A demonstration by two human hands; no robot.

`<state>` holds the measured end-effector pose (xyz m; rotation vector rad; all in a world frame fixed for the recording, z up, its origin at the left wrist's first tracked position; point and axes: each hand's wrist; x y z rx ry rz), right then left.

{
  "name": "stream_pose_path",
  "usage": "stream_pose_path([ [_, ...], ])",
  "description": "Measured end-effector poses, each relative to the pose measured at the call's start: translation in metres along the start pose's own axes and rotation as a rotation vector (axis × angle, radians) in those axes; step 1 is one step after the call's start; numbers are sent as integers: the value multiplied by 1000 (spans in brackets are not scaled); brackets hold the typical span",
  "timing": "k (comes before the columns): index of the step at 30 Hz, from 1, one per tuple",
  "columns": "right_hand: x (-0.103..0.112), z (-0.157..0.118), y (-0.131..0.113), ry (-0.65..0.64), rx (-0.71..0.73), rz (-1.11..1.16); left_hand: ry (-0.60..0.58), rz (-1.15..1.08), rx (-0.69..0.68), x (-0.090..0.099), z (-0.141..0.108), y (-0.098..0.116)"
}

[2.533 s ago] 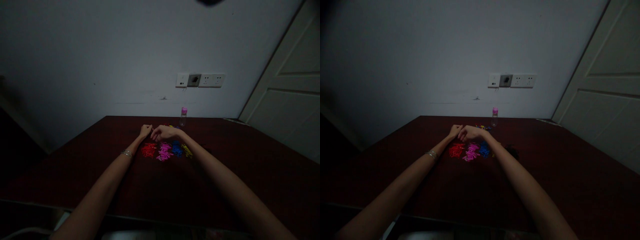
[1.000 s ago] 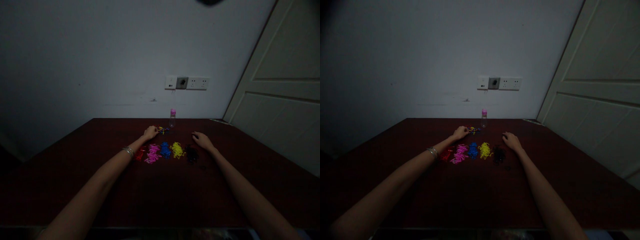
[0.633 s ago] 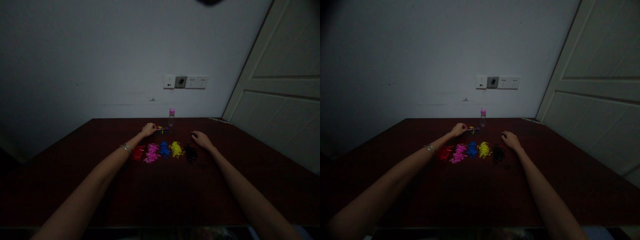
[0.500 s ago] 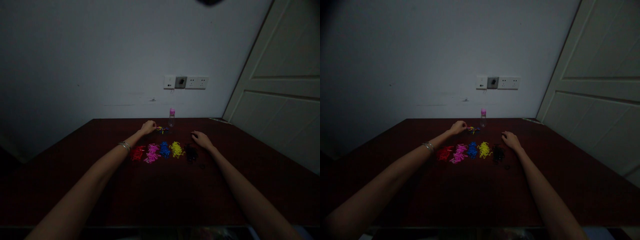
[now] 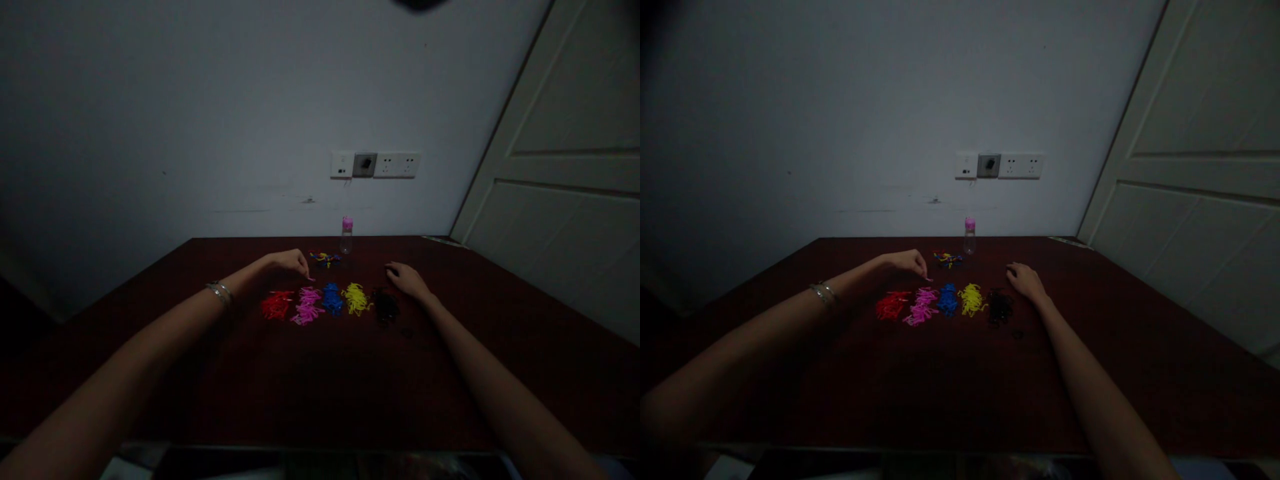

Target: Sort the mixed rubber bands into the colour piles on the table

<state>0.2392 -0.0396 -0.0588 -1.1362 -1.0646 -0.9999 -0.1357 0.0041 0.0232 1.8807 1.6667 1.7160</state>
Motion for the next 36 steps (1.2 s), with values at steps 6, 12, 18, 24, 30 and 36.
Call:
stream_pose_path([
  [6,0,-1,0,-1,-1,13,44,-130,107,-8,-7,-1],
  [12,-1,-1,0,11,-6,22,489,-239,130,-5,-2,-32],
  [18,0,-1,0,6,-7,11,938,-362,162,-11,7,-75],
  [24,3,3,1,-26,-30,58,966,-294,130,-12,11,-85],
  [30,21,18,-47,40,-46,35,963,-238,124,-15,9,-81],
  [36,35,34,-132,-143,261,-14,963,-270,112,-16,7,-80],
])
Point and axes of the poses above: each hand's wrist, its own z-axis towards the middle knuckle, its own x-axis out of the back of the hand, y = z × x, and after that the axes turned 14 degrees about -y, right-handed
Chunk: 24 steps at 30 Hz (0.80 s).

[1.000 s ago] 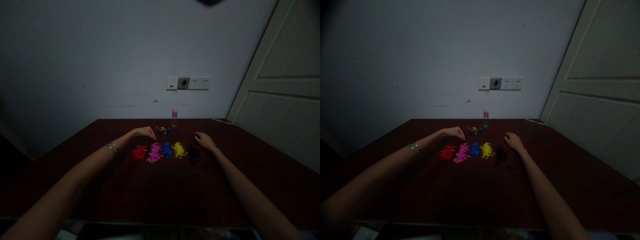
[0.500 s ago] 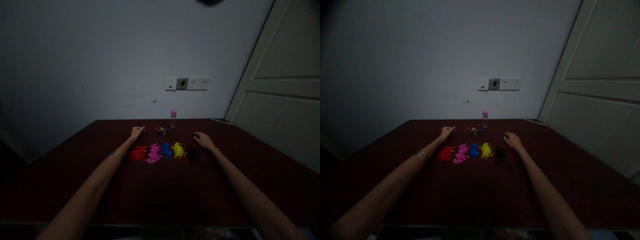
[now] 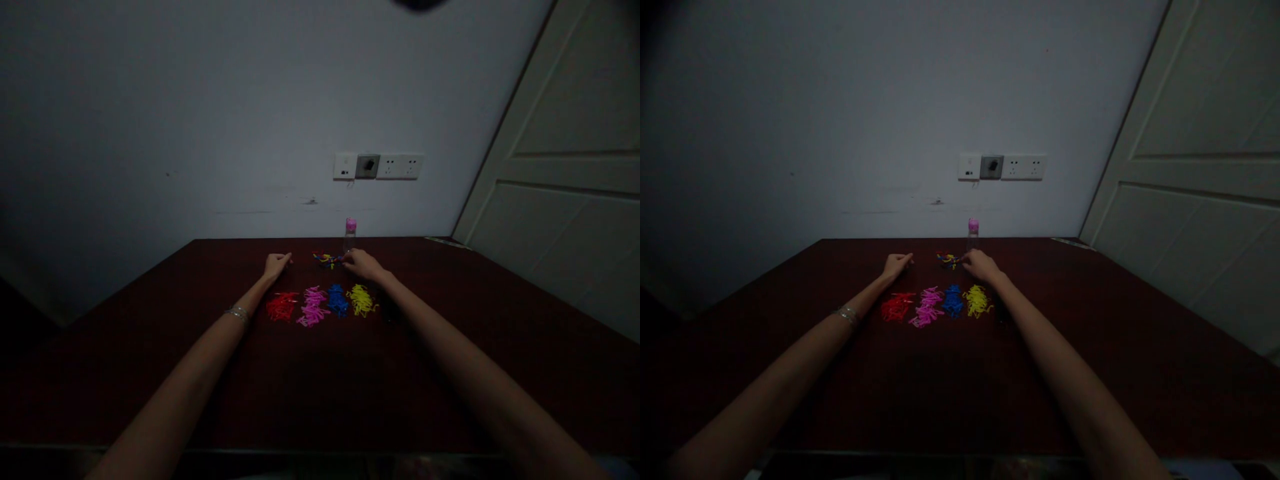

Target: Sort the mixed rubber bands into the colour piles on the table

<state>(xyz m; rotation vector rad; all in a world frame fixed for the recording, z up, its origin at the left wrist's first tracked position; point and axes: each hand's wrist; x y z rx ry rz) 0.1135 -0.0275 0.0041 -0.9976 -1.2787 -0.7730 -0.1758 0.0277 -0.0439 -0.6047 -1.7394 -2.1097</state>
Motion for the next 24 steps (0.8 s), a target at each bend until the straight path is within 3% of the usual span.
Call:
stream_pose_path([
  [3,1,15,-28,-87,15,-60,2,7,6,0,0,0],
  [6,-1,28,-41,-112,13,-92,-5,17,0,0,0,0],
  [14,-14,43,-47,-141,-36,-99,-9,30,-35,0,-1,-1],
  [24,-19,41,-47,-72,-51,-51,12,-17,-44,0,-2,1],
])
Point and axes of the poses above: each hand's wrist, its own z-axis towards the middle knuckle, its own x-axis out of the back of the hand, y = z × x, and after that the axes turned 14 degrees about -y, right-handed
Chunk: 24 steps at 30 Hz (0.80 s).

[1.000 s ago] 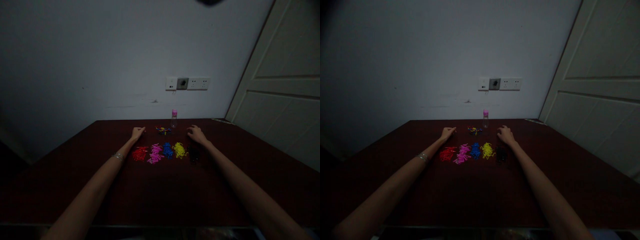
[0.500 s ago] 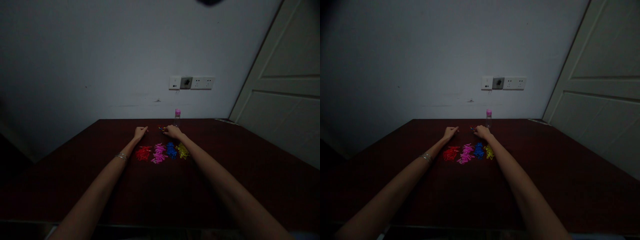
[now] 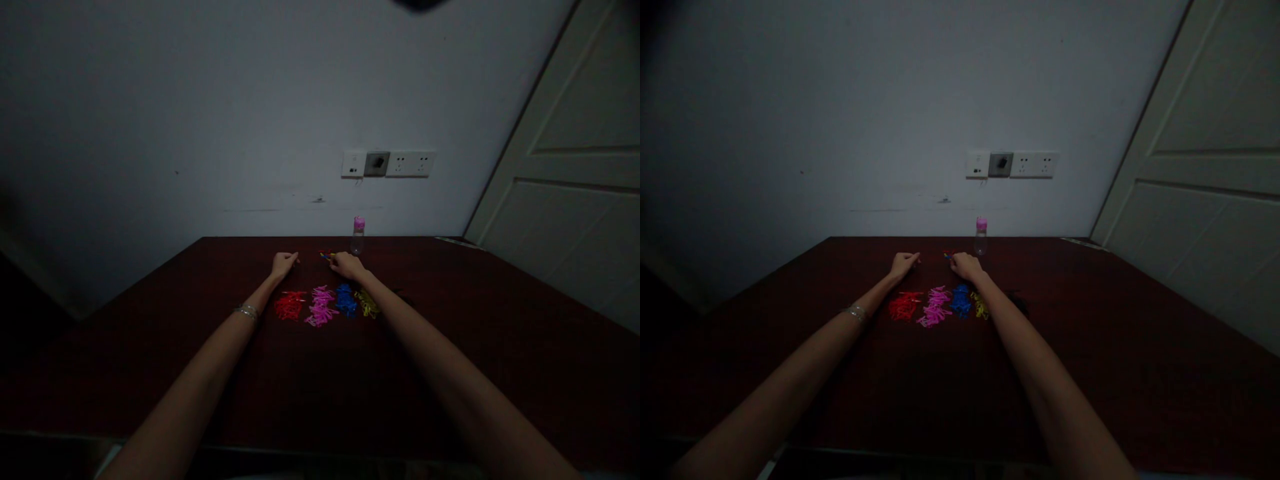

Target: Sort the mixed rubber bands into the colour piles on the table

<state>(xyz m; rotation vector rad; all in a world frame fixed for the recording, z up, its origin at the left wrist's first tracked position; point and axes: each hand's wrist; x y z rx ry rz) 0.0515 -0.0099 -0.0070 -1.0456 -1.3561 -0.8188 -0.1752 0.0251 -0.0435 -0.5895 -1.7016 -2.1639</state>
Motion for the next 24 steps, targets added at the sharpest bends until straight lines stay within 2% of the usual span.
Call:
stream_pose_path([
  [5,1,-8,22,57,124,208,1,6,4,1,-2,2],
  [9,3,-28,56,68,217,390,-8,28,-6,1,-1,1],
  [13,10,-62,99,10,168,528,-21,47,-14,0,0,0],
  [17,18,-95,133,-114,131,584,-35,77,-7,-1,0,1],
  [21,20,-111,148,-219,113,603,-38,97,-2,-2,2,-1],
  [24,16,-110,152,-171,105,640,-33,103,-4,-3,3,-3],
])
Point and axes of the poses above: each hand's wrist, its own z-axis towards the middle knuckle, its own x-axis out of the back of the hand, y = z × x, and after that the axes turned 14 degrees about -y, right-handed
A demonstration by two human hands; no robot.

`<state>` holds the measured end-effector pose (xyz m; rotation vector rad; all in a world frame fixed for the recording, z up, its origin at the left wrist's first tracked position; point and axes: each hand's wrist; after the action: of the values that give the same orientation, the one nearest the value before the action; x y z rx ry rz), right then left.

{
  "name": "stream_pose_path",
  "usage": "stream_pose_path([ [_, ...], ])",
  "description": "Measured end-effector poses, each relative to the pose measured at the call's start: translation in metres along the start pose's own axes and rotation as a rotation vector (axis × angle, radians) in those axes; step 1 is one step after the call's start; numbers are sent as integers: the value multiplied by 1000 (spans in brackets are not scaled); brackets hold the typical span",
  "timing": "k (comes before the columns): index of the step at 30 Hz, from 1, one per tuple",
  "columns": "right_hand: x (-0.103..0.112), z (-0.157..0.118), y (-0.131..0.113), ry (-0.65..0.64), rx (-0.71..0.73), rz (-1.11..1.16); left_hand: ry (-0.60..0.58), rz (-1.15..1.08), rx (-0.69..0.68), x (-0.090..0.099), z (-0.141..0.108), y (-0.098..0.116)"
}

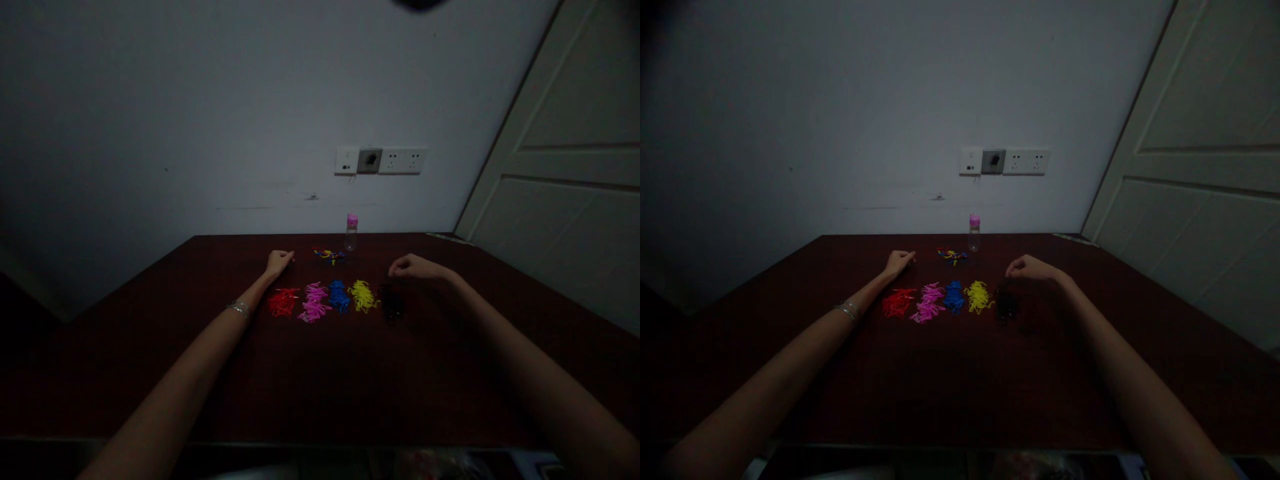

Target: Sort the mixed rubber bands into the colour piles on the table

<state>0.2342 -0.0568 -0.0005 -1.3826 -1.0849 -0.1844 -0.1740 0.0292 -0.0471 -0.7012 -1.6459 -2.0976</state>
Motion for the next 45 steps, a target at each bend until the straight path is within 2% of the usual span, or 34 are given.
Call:
stream_pose_path([
  [4,-9,9,14,224,-44,72,-8,14,5,0,0,0],
  [7,-18,16,29,381,-67,19,-41,84,-10,0,-2,2],
  [11,-24,20,42,505,-51,-75,-31,253,-31,-2,-4,8],
  [16,-25,18,39,499,-62,-113,-119,428,-83,-13,-9,29],
  [20,-27,16,34,485,-80,-135,-200,460,-141,-33,-12,54],
  [23,-27,15,34,480,-74,-148,-275,478,-125,-48,-9,68],
  [32,-27,17,37,489,-63,-136,-249,608,-64,-71,1,79],
  [36,-28,17,37,493,-83,-127,-224,606,-52,-74,3,79],
  [40,-28,16,36,490,-80,-115,-224,530,-37,-69,6,76],
  [42,-28,15,35,490,-78,-122,-274,465,-59,-64,7,75],
  [45,-28,14,34,490,-75,-137,-434,322,-170,-54,8,77],
])
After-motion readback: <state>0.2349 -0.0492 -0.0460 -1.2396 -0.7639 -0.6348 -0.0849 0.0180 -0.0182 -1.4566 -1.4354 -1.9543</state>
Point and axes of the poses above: each hand's wrist, its own z-axis towards the middle knuckle, its own x-axis out of the back of the hand, y = z × x, and after that the axes turned 14 degrees about -y, right-handed
